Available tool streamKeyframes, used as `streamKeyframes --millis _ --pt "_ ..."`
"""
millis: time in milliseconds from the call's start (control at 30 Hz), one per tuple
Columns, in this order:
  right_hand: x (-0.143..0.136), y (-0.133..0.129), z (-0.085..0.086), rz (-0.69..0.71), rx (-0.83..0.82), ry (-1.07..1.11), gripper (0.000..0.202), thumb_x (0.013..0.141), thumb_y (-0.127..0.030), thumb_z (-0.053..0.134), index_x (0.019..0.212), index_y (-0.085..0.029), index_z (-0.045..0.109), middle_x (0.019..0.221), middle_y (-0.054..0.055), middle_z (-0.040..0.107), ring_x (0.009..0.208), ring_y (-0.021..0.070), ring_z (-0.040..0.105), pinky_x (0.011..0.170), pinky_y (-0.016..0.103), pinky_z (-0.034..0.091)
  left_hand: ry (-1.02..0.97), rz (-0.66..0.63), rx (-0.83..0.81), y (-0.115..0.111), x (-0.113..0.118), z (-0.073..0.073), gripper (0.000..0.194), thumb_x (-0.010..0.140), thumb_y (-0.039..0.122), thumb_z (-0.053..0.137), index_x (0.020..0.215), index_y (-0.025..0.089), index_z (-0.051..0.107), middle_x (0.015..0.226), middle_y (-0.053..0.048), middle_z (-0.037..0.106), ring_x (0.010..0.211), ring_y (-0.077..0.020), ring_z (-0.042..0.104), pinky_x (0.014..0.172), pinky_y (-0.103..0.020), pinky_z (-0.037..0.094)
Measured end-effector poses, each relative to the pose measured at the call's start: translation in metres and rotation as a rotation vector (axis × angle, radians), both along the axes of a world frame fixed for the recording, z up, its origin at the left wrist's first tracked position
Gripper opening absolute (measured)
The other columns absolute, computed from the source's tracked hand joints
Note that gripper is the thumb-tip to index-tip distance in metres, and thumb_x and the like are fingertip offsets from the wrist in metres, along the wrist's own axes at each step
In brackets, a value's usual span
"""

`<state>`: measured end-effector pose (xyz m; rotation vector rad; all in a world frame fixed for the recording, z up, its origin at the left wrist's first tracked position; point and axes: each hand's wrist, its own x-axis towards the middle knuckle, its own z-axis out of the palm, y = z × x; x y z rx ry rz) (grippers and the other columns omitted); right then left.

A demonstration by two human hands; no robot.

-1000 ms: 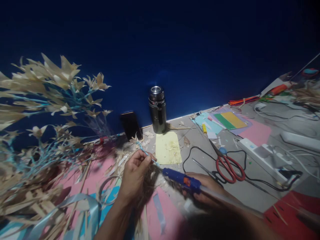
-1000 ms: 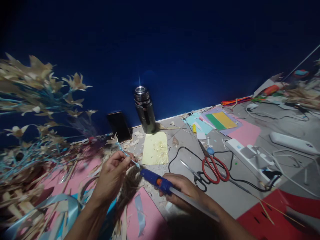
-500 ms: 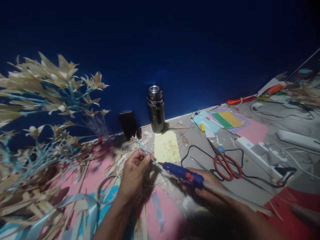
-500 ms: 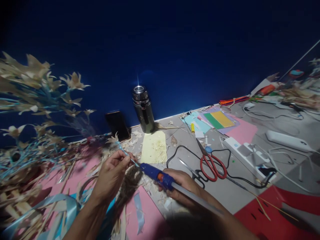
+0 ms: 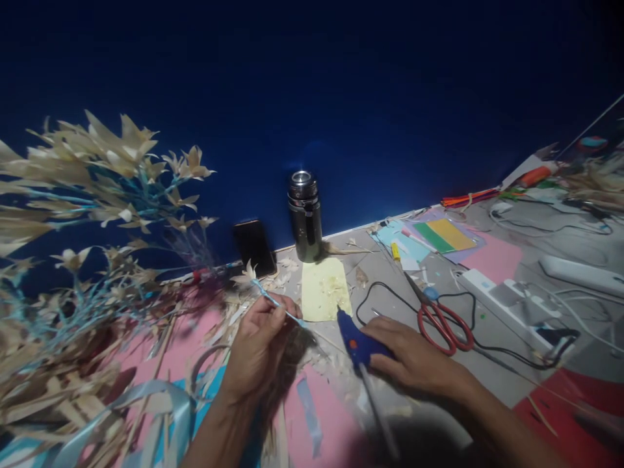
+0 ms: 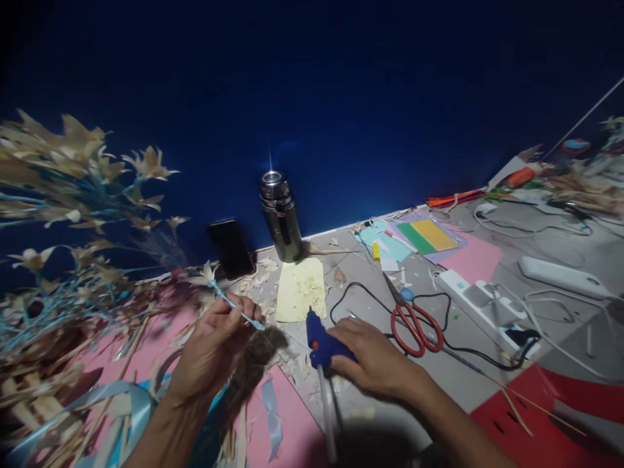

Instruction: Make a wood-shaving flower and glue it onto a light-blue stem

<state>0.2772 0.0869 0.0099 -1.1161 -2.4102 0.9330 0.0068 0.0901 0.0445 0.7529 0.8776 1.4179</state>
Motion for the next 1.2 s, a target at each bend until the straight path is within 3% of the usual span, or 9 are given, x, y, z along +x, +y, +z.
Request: streamKeyframes --millis 100,200,300,433,533,633,800,1067,1200 --pt "-0.008 0.012 -0.010 -0.031 0.125 -0.245 0.034 0.097 -0.034 0.060 0.125 -0.015 0.064 0.111 0.015 0.064 0.104 0.0300 0.056 0.094 0.045 0.042 -0.058 -0.032 0.027 -0.004 0.005 0.003 0.025 0.073 0.033 0.085 0.078 0.020 0.064 0.073 0.000 0.058 0.072 -0.0153 0.053 0.067 -0.027 0.043" --pt "-0.014 0.015 -0.009 -0.055 0.178 -0.273 0.032 0.092 -0.024 0.065 0.124 -0.018 0.066 0.114 0.015 0.063 0.105 0.0303 0.054 0.093 0.046 0.041 -0.087 -0.069 0.050 -0.006 0.012 0.003 0.023 0.075 0.032 0.084 0.079 0.021 0.064 0.074 0.001 0.057 0.074 -0.0159 0.053 0.071 -0.028 0.044" --pt "-0.023 0.005 0.006 -0.142 0.191 0.064 0.018 0.096 -0.021 0.058 0.108 -0.020 0.073 0.110 0.012 0.068 0.104 0.0272 0.057 0.094 0.044 0.042 -0.100 -0.106 0.067 -0.006 0.019 0.002 0.021 0.076 0.030 0.083 0.079 0.021 0.064 0.074 0.001 0.058 0.076 -0.0159 0.054 0.074 -0.028 0.044" --pt "-0.048 -0.013 0.022 -0.270 -0.121 0.602 0.021 0.096 -0.031 0.059 0.085 -0.018 0.072 0.085 0.006 0.070 0.082 0.0195 0.062 0.077 0.033 0.047 -0.062 -0.157 0.077 -0.009 0.025 0.000 0.017 0.080 0.029 0.079 0.079 0.021 0.065 0.076 0.000 0.059 0.077 -0.0162 0.054 0.073 -0.027 0.043" --pt "-0.065 -0.020 0.024 -0.368 -0.274 0.738 0.022 0.090 -0.037 0.065 0.086 -0.017 0.071 0.078 0.003 0.064 0.072 0.0163 0.057 0.067 0.029 0.044 -0.024 -0.155 0.097 -0.011 0.024 -0.001 0.015 0.081 0.029 0.078 0.079 0.021 0.065 0.079 -0.001 0.060 0.078 -0.0162 0.054 0.073 -0.027 0.044" --pt "-0.074 -0.023 0.024 -0.415 -0.333 0.749 0.016 0.083 -0.032 0.069 0.087 -0.016 0.071 0.070 -0.001 0.058 0.063 0.0131 0.049 0.060 0.026 0.039 -0.002 -0.155 0.110 -0.013 0.023 -0.003 0.014 0.083 0.028 0.077 0.080 0.021 0.065 0.079 -0.001 0.061 0.076 -0.0154 0.053 0.072 -0.026 0.044" --pt "-0.081 -0.026 0.031 -0.470 -0.122 0.687 0.007 0.072 -0.017 0.070 0.079 -0.018 0.070 0.071 -0.002 0.061 0.064 0.0128 0.050 0.061 0.025 0.040 0.078 -0.156 0.111 -0.016 0.024 -0.006 0.013 0.085 0.030 0.074 0.082 0.021 0.065 0.081 -0.002 0.062 0.075 -0.0156 0.054 0.070 -0.026 0.044" --pt "-0.086 -0.029 0.028 -0.480 0.134 0.612 0.014 0.076 -0.005 0.069 0.080 -0.019 0.068 0.078 0.000 0.066 0.072 0.0149 0.058 0.067 0.026 0.044 0.142 -0.107 0.070 -0.020 0.024 -0.009 0.015 0.084 0.032 0.076 0.084 0.020 0.066 0.080 0.000 0.063 0.070 -0.0125 0.054 0.063 -0.022 0.044" --pt "-0.086 -0.029 0.020 -0.447 0.424 0.541 0.012 0.084 -0.007 0.068 0.089 -0.018 0.068 0.085 0.004 0.069 0.082 0.0190 0.061 0.074 0.031 0.046 0.133 -0.046 0.002 -0.021 0.029 -0.008 0.020 0.080 0.032 0.079 0.082 0.018 0.065 0.079 0.000 0.065 0.067 -0.0106 0.054 0.062 -0.020 0.044"
